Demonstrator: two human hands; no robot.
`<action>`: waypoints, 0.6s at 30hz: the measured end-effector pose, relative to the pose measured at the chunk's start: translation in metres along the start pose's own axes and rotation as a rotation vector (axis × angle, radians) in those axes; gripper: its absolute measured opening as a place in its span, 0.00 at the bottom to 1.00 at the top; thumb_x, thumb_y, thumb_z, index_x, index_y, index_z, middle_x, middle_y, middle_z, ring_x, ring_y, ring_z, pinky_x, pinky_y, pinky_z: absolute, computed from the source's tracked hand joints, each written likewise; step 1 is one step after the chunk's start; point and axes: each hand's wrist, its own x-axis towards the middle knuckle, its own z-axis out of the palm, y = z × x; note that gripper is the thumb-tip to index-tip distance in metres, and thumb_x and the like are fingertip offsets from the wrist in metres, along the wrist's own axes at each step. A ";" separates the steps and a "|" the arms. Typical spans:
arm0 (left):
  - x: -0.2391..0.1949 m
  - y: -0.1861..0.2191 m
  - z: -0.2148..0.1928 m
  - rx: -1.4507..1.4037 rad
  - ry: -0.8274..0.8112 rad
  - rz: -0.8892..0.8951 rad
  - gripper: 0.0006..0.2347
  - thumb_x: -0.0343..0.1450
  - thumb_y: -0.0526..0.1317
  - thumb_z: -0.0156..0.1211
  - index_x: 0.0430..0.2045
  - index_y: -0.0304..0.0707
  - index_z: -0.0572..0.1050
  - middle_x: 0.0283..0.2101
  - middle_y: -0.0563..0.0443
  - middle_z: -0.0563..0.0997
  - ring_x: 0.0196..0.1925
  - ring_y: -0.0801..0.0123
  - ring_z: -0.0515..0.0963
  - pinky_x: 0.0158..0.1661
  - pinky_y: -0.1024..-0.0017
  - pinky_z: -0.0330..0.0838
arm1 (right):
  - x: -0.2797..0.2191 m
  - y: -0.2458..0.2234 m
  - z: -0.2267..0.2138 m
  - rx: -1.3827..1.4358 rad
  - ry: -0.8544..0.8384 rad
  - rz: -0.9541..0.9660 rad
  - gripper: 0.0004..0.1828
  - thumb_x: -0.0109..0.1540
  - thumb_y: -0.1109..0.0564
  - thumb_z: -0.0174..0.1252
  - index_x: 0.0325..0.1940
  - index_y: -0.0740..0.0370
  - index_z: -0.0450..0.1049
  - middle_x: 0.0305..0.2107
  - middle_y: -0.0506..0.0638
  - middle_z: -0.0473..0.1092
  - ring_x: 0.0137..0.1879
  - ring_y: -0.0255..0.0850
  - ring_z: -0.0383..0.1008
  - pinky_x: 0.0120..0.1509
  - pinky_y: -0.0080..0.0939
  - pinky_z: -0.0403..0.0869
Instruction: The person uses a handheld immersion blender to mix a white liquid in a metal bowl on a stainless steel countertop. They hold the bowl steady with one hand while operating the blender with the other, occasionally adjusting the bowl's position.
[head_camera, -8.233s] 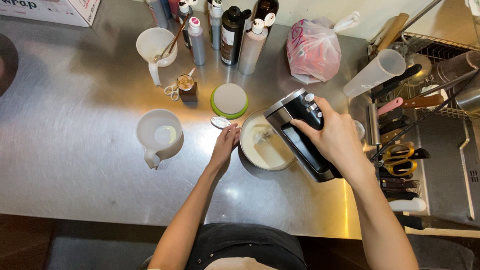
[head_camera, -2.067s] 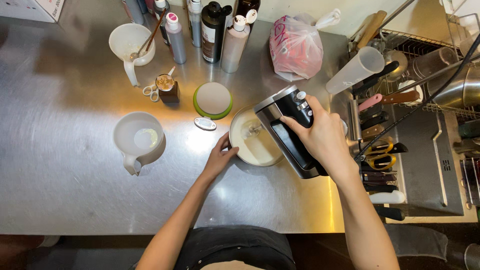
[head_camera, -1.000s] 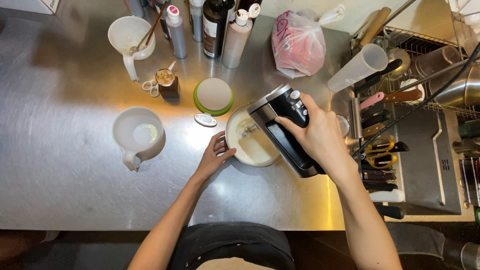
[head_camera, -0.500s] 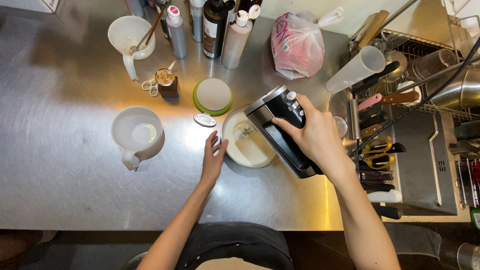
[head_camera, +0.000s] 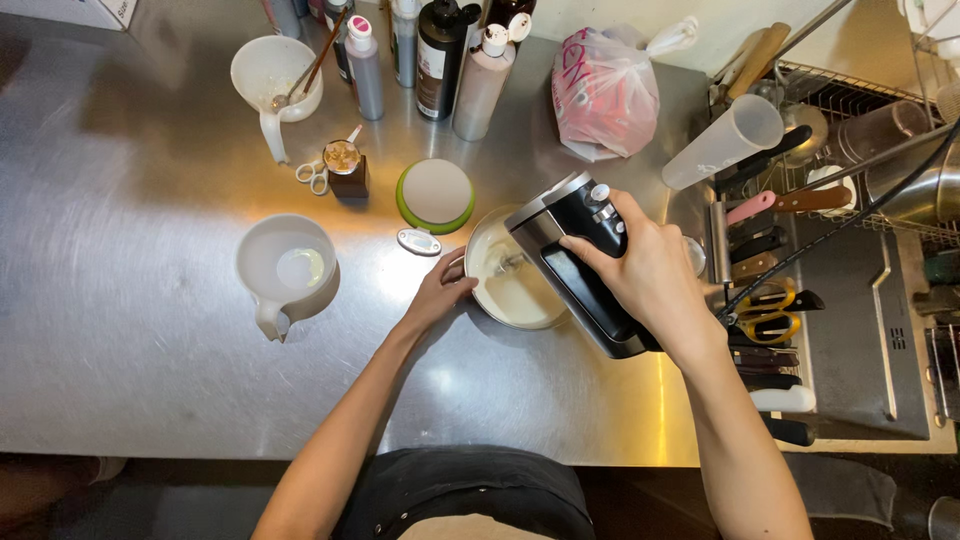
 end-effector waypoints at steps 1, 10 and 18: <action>0.007 0.003 0.001 -0.027 0.007 -0.024 0.29 0.70 0.37 0.61 0.69 0.38 0.62 0.55 0.40 0.79 0.52 0.64 0.79 0.50 0.69 0.75 | 0.001 0.001 -0.001 -0.014 0.004 0.011 0.32 0.59 0.41 0.68 0.59 0.62 0.72 0.31 0.70 0.77 0.39 0.63 0.81 0.41 0.56 0.79; -0.010 -0.018 0.013 0.015 0.254 0.055 0.28 0.74 0.47 0.58 0.68 0.37 0.61 0.68 0.47 0.66 0.61 0.68 0.73 0.52 0.72 0.72 | 0.006 0.011 -0.001 -0.030 0.015 0.055 0.33 0.59 0.41 0.68 0.60 0.63 0.72 0.32 0.72 0.77 0.40 0.64 0.80 0.43 0.57 0.78; -0.046 -0.054 0.069 0.093 0.306 0.175 0.37 0.69 0.37 0.69 0.69 0.35 0.48 0.68 0.35 0.61 0.55 0.62 0.79 0.52 0.69 0.77 | 0.010 0.014 0.002 -0.029 0.035 0.022 0.33 0.59 0.41 0.69 0.60 0.63 0.72 0.32 0.71 0.77 0.40 0.65 0.80 0.43 0.58 0.77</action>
